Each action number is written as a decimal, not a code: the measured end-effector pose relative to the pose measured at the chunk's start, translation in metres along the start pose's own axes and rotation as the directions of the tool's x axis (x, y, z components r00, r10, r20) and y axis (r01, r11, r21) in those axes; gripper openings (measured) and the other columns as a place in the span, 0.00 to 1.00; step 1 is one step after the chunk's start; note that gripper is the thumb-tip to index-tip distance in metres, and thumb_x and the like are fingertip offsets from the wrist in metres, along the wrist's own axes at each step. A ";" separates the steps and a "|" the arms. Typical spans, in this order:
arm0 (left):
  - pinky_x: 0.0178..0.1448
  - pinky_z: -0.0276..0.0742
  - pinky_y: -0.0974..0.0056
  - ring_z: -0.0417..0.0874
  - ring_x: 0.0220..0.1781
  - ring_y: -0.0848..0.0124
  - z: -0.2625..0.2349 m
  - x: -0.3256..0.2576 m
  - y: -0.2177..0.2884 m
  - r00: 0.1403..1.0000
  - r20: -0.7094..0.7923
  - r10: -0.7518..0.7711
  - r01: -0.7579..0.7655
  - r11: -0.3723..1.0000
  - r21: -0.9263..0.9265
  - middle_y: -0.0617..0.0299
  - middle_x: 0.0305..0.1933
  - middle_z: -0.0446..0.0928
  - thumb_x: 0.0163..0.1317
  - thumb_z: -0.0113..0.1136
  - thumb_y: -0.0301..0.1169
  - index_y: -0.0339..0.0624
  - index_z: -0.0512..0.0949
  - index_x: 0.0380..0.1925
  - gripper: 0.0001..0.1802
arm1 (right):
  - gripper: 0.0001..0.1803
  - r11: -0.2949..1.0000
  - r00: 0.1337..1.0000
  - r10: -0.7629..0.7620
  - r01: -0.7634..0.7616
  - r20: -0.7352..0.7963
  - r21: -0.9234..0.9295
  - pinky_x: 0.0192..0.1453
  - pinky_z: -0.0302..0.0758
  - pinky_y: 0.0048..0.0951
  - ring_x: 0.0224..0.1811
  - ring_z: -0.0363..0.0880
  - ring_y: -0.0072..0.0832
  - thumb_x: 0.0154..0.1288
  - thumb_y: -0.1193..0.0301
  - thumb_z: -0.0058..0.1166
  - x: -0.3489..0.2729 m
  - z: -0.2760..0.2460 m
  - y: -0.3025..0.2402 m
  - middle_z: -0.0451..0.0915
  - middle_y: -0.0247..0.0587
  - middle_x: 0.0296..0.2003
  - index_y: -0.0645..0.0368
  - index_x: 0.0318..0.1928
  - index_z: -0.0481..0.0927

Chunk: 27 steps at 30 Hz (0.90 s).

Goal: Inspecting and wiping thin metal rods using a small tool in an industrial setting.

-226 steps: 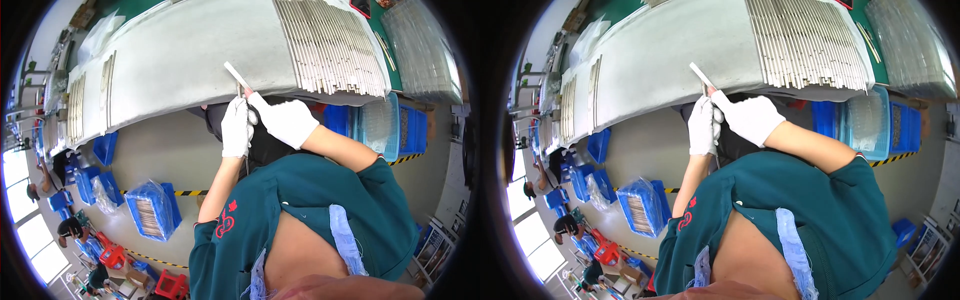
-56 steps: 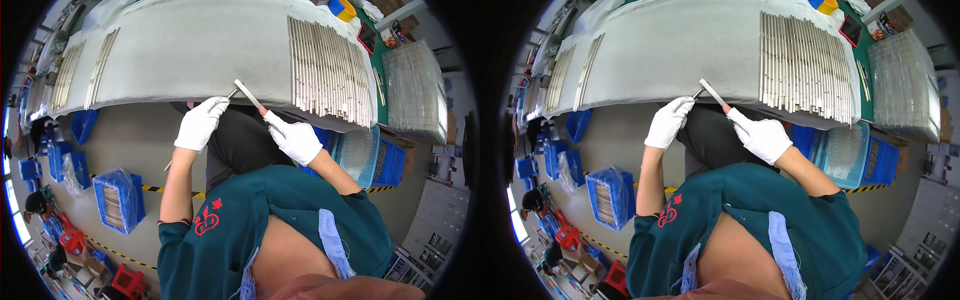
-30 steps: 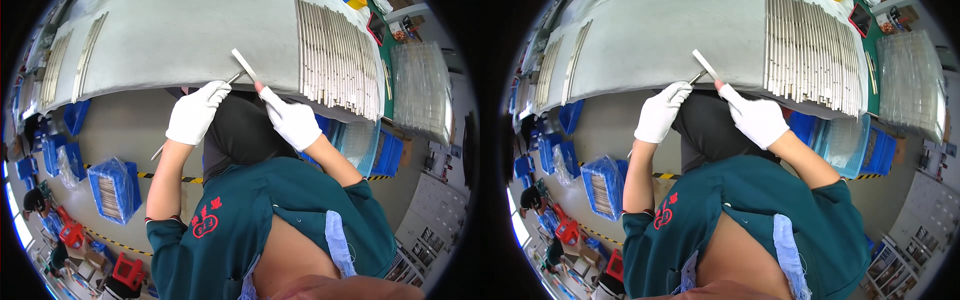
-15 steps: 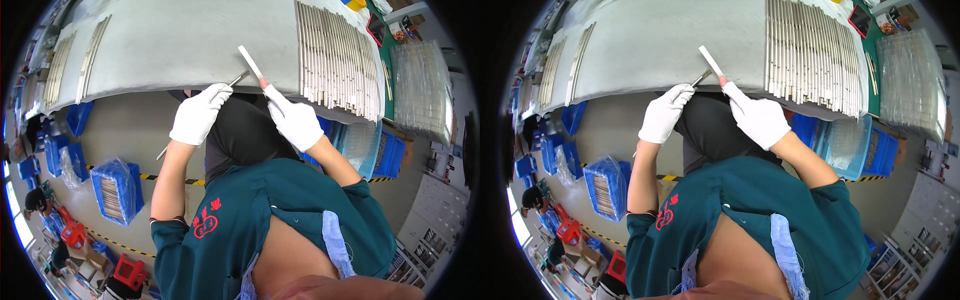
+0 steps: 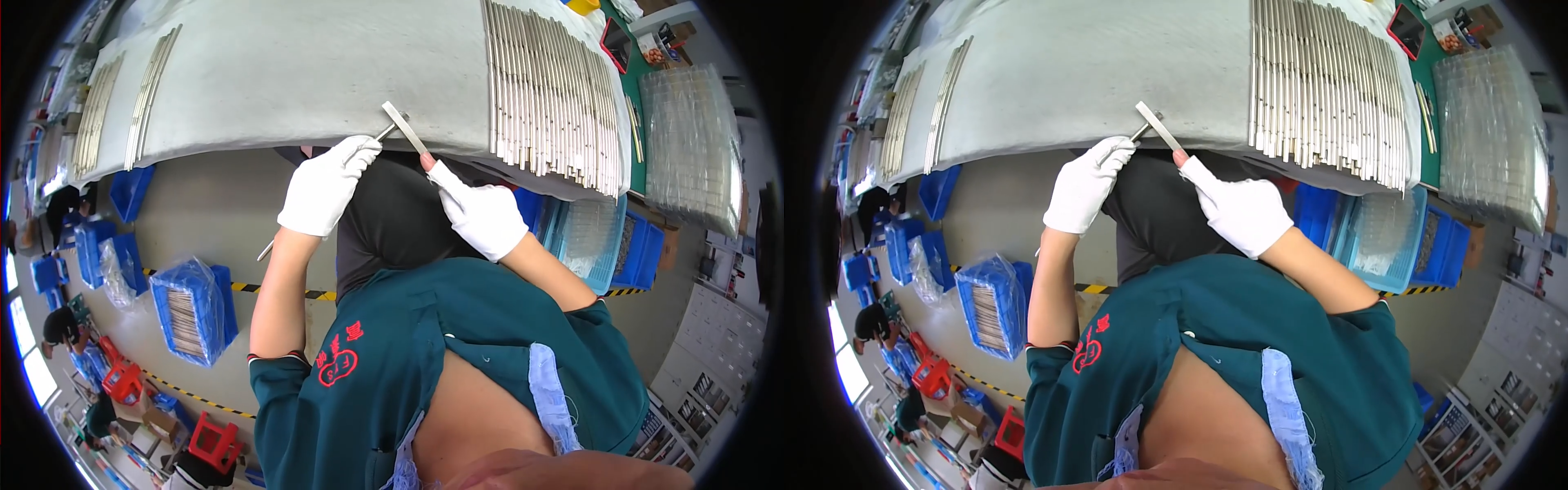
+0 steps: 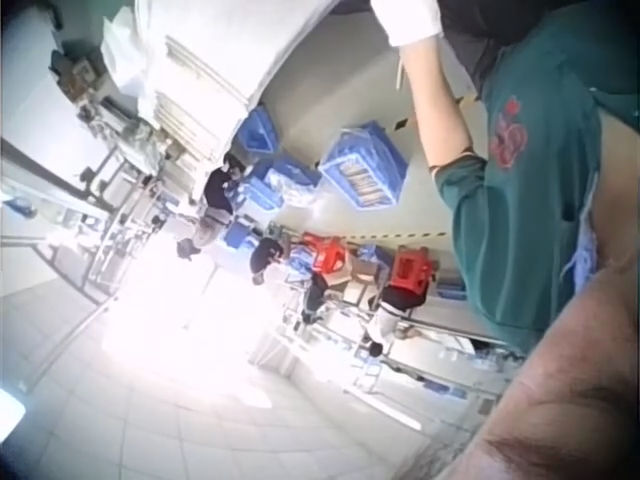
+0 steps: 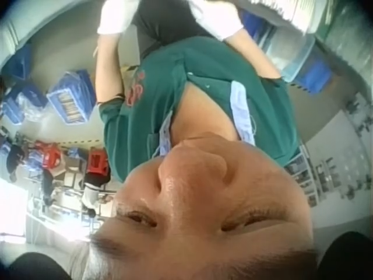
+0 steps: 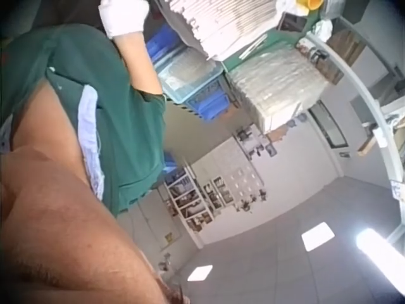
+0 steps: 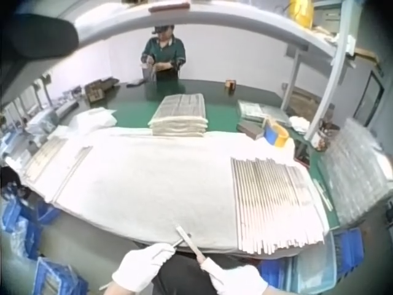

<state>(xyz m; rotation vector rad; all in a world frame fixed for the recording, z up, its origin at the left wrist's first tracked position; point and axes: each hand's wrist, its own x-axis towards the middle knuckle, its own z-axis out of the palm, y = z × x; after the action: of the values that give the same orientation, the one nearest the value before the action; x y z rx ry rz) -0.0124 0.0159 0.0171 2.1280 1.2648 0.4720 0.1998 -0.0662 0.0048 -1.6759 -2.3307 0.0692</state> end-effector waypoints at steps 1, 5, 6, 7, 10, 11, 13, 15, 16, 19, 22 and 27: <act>0.41 0.75 0.69 0.79 0.40 0.70 0.001 0.000 -0.001 1.000 -0.008 0.028 -0.028 0.999 -0.016 0.68 0.44 0.77 0.63 0.48 0.34 0.48 0.77 0.42 0.11 | 0.30 1.000 1.000 0.008 -0.008 -0.004 0.011 0.09 0.60 0.30 0.05 0.65 0.28 0.60 0.70 0.47 0.004 0.000 0.000 0.64 0.32 0.06 0.41 0.64 0.62; 0.42 0.75 0.69 0.79 0.42 0.70 0.002 0.001 -0.004 0.997 -0.014 0.073 -0.073 0.997 0.033 0.68 0.44 0.78 0.63 0.48 0.35 0.47 0.77 0.42 0.12 | 0.30 0.998 0.993 -0.048 0.052 -0.104 0.036 0.12 0.64 0.31 0.08 0.67 0.29 0.60 0.70 0.48 0.021 0.007 0.010 0.70 0.35 0.12 0.45 0.65 0.61; 0.40 0.74 0.70 0.79 0.38 0.71 0.003 0.001 -0.005 0.999 -0.011 0.032 -0.032 0.999 -0.028 0.67 0.41 0.78 0.63 0.49 0.35 0.47 0.77 0.42 0.12 | 0.30 0.997 0.986 -0.063 0.070 -0.156 0.039 0.12 0.65 0.31 0.08 0.68 0.29 0.60 0.69 0.48 0.024 0.006 0.009 0.72 0.36 0.14 0.46 0.65 0.60; 0.38 0.74 0.70 0.79 0.34 0.72 0.002 0.001 -0.005 1.000 -0.007 -0.009 0.009 0.996 -0.091 0.66 0.39 0.78 0.63 0.49 0.35 0.46 0.77 0.43 0.12 | 0.31 0.994 0.986 -0.113 0.112 -0.120 -0.015 0.13 0.66 0.31 0.08 0.68 0.30 0.60 0.69 0.47 0.021 0.003 0.009 0.73 0.37 0.16 0.48 0.65 0.59; 0.29 0.68 0.72 0.71 0.21 0.76 -0.006 0.006 0.005 0.925 0.232 -0.300 0.372 0.836 -0.404 0.65 0.27 0.74 0.64 0.50 0.35 0.43 0.77 0.43 0.12 | 0.24 0.999 0.999 -0.048 0.047 0.026 0.007 0.14 0.67 0.27 0.10 0.70 0.27 0.58 0.75 0.49 0.005 -0.013 0.003 0.79 0.40 0.31 0.58 0.57 0.69; 0.29 0.68 0.72 0.71 0.21 0.76 -0.010 0.009 0.009 0.925 0.234 -0.301 0.373 0.836 -0.402 0.65 0.27 0.74 0.64 0.50 0.35 0.43 0.77 0.43 0.12 | 0.24 0.999 0.999 -0.046 0.046 0.026 0.009 0.14 0.67 0.27 0.10 0.70 0.27 0.58 0.75 0.49 0.004 -0.016 0.002 0.79 0.40 0.31 0.58 0.57 0.69; 0.23 0.58 0.74 0.60 0.17 0.81 -0.015 0.010 0.016 0.847 0.356 -0.395 0.532 0.646 -0.547 0.69 0.19 0.66 0.63 0.51 0.36 0.41 0.77 0.43 0.13 | 0.28 0.999 0.982 0.029 -0.024 0.186 -0.029 0.14 0.65 0.27 0.09 0.69 0.26 0.59 0.72 0.48 -0.001 -0.021 -0.002 0.71 0.35 0.14 0.48 0.62 0.65; 0.22 0.56 0.74 0.59 0.17 0.82 -0.013 0.010 0.013 0.847 0.356 -0.395 0.532 0.618 -0.579 0.71 0.19 0.64 0.63 0.51 0.36 0.40 0.77 0.42 0.13 | 0.31 0.998 0.986 0.056 -0.051 0.157 -0.040 0.13 0.64 0.28 0.08 0.68 0.28 0.59 0.70 0.49 0.003 -0.014 -0.004 0.66 0.33 0.09 0.40 0.64 0.62; 0.21 0.53 0.74 0.58 0.17 0.83 -0.012 0.009 0.013 0.848 0.352 -0.396 0.529 0.590 -0.610 0.73 0.18 0.62 0.63 0.52 0.36 0.39 0.77 0.42 0.14 | 0.32 0.999 0.992 0.038 -0.035 0.123 -0.029 0.13 0.64 0.28 0.08 0.68 0.28 0.59 0.70 0.49 0.010 -0.011 -0.006 0.67 0.34 0.10 0.40 0.65 0.60; 0.21 0.53 0.75 0.58 0.16 0.83 -0.016 0.011 0.012 0.836 0.365 -0.410 0.548 0.599 -0.584 0.73 0.19 0.63 0.63 0.52 0.36 0.39 0.77 0.43 0.14 | 0.34 1.000 1.000 0.003 -0.003 -0.001 0.012 0.14 0.65 0.29 0.08 0.67 0.28 0.59 0.71 0.48 0.020 -0.001 -0.006 0.68 0.34 0.11 0.40 0.67 0.56; 0.21 0.53 0.75 0.58 0.16 0.83 -0.013 0.012 0.010 0.837 0.375 -0.399 0.545 0.546 -0.637 0.73 0.20 0.64 0.63 0.52 0.36 0.39 0.77 0.43 0.14 | 0.32 0.999 0.996 0.023 -0.026 0.086 0.031 0.13 0.63 0.29 0.07 0.66 0.28 0.59 0.72 0.48 0.007 -0.006 -0.002 0.65 0.33 0.08 0.39 0.65 0.60; 0.21 0.53 0.76 0.58 0.17 0.83 -0.015 0.010 0.011 0.838 0.385 -0.386 0.545 0.562 -0.622 0.73 0.21 0.65 0.63 0.52 0.35 0.39 0.77 0.44 0.14 | 0.32 0.999 0.999 -0.017 0.018 0.036 -0.038 0.12 0.63 0.29 0.06 0.65 0.30 0.59 0.72 0.49 0.016 -0.008 0.001 0.63 0.35 0.07 0.40 0.64 0.62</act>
<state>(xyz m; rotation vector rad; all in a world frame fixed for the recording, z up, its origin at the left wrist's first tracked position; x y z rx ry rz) -0.0090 0.0260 0.0352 1.0790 1.1980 0.3984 0.1977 -0.0518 0.0155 -1.6849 -2.3868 0.0514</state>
